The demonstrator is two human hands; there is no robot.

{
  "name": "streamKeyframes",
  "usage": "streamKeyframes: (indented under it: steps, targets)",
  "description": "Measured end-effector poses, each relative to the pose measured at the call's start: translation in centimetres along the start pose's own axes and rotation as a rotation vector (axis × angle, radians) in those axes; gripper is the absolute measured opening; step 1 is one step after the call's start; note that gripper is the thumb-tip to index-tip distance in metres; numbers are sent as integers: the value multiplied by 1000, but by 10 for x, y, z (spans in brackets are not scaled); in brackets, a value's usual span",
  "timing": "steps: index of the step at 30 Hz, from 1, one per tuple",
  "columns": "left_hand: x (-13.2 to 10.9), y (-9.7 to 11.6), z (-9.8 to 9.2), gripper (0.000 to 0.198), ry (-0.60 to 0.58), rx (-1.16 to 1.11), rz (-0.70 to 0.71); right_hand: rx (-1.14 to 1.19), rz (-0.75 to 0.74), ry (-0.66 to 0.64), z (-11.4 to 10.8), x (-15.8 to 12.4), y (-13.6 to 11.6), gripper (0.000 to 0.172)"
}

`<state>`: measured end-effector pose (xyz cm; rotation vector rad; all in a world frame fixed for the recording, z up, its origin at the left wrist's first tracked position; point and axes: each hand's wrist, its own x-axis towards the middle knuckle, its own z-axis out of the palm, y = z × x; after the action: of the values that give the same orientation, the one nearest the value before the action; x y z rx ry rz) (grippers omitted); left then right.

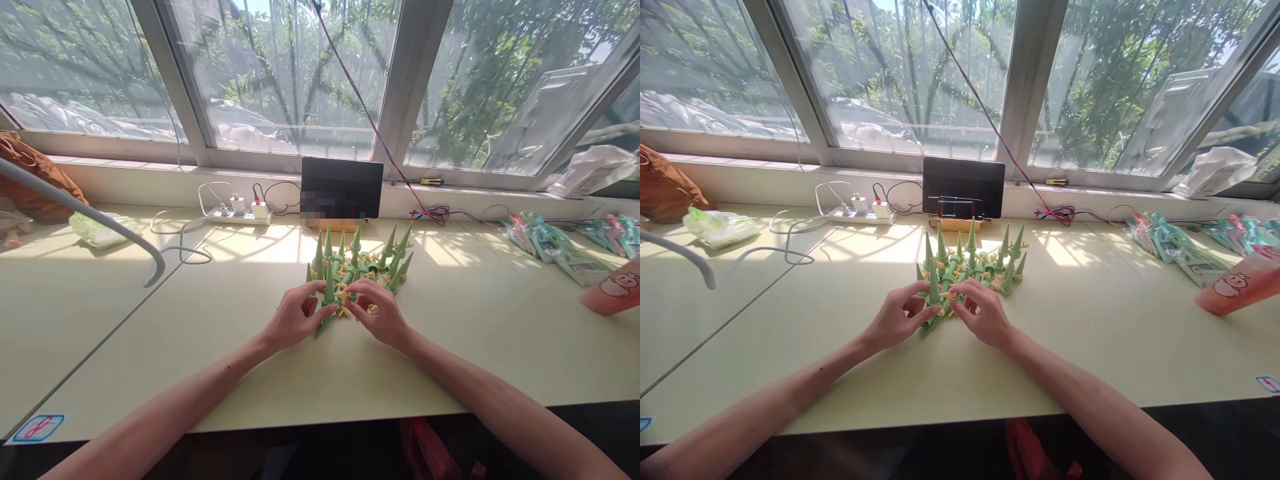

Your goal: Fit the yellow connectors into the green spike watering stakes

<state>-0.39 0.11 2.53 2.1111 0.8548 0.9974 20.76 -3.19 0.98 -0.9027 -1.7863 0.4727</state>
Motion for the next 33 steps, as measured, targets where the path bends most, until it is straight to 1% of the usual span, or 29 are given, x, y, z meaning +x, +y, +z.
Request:
streamKeyframes:
  steps: [6, 13, 20, 24, 33]
  targets:
    - [0, 1, 0, 28, 2, -9, -13, -86, -73, 20, -2, 2, -2, 12]
    - [-1, -2, 1, 27, -5, 12, 8, -124, -125, 29, -2, 2, 1, 10]
    - [-1, -1, 2, 26, 5, 20, 51, -178, -246, 54, -3, 3, 3, 9]
    - [-1, -3, 3, 25, 9, 24, 68, -197, -259, 45, -3, 2, 3, 9]
    - [0, 2, 1, 26, 14, 14, 7, -196, -260, 34, -3, 2, 3, 10]
